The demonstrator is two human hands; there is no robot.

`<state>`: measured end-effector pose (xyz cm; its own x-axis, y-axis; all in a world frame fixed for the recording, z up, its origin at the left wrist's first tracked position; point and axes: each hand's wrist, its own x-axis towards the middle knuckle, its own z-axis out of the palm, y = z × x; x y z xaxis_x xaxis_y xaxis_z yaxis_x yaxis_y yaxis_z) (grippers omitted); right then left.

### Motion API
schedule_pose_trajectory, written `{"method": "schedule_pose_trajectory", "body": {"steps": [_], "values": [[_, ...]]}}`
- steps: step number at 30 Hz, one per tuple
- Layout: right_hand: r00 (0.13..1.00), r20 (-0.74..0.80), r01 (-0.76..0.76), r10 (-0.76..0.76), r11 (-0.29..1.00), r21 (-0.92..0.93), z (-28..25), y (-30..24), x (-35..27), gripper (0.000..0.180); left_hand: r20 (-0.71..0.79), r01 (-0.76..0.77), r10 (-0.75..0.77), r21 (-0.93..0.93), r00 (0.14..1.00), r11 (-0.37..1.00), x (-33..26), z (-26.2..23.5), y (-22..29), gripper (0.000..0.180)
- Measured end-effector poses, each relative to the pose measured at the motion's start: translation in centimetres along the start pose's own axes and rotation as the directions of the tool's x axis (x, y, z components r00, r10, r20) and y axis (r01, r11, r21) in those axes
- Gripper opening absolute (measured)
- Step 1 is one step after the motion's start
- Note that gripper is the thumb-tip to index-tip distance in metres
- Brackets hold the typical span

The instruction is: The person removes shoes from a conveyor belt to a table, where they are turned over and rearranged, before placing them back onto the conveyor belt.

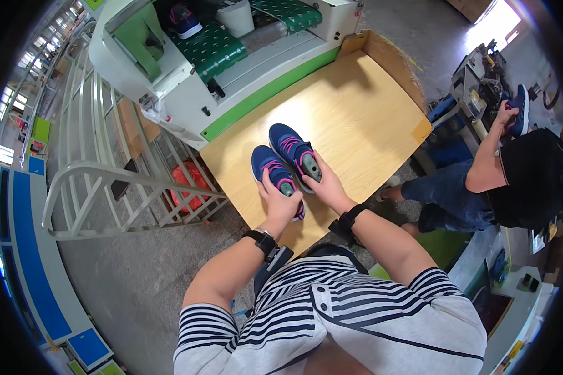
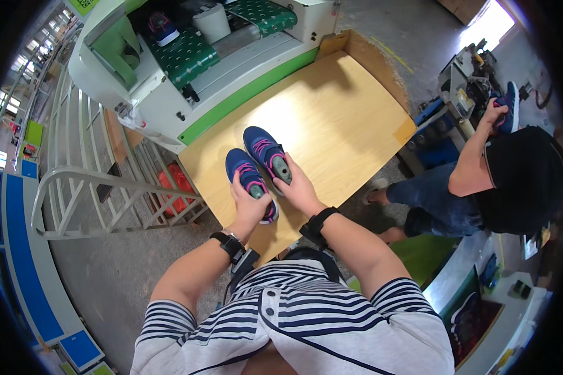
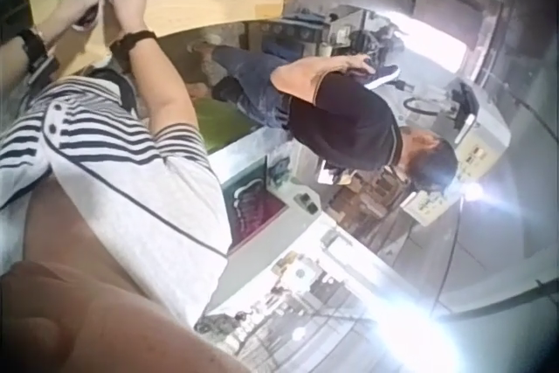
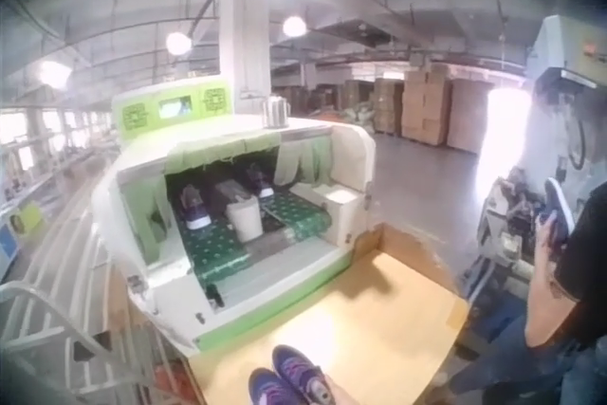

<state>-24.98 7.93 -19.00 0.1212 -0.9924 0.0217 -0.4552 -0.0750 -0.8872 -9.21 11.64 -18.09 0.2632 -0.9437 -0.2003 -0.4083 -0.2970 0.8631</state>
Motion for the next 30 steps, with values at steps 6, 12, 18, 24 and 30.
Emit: {"method": "schedule_pose_trajectory", "body": {"steps": [6, 12, 18, 24, 30], "values": [[0.973, -0.058, -0.186, 0.222, 0.911, 0.368, -2.6, -1.9, 4.0, 0.064, 0.148, 0.214, -0.155, -0.64, 0.977, 0.738, 5.2, -5.5, 2.9, 0.069], [0.971, -0.236, 0.08, 0.046, 0.864, 0.497, -10.1, -9.2, 14.0, 0.054, 0.182, 0.062, 0.118, -0.755, 0.976, 0.653, 9.4, -12.1, 15.7, 0.081], [0.825, -0.461, 0.405, -0.327, 0.911, 0.078, -13.1, -16.4, 31.6, 0.057, -0.27, -0.338, 0.241, -0.416, 0.932, 0.844, 21.4, -14.3, 22.0, 0.084], [0.843, -0.44, 0.265, -0.31, 0.95, -0.163, -11.8, -11.9, 41.4, 0.076, -0.386, -0.243, 0.166, -0.161, 0.907, 0.957, 29.1, -11.3, 22.7, 0.091], [0.931, -0.041, 0.329, -0.362, 0.883, -0.334, -5.4, -1.4, 25.2, 0.083, -0.043, -0.59, 0.617, 0.248, 0.786, 0.769, 18.6, -10.9, 11.7, 0.083]]}}
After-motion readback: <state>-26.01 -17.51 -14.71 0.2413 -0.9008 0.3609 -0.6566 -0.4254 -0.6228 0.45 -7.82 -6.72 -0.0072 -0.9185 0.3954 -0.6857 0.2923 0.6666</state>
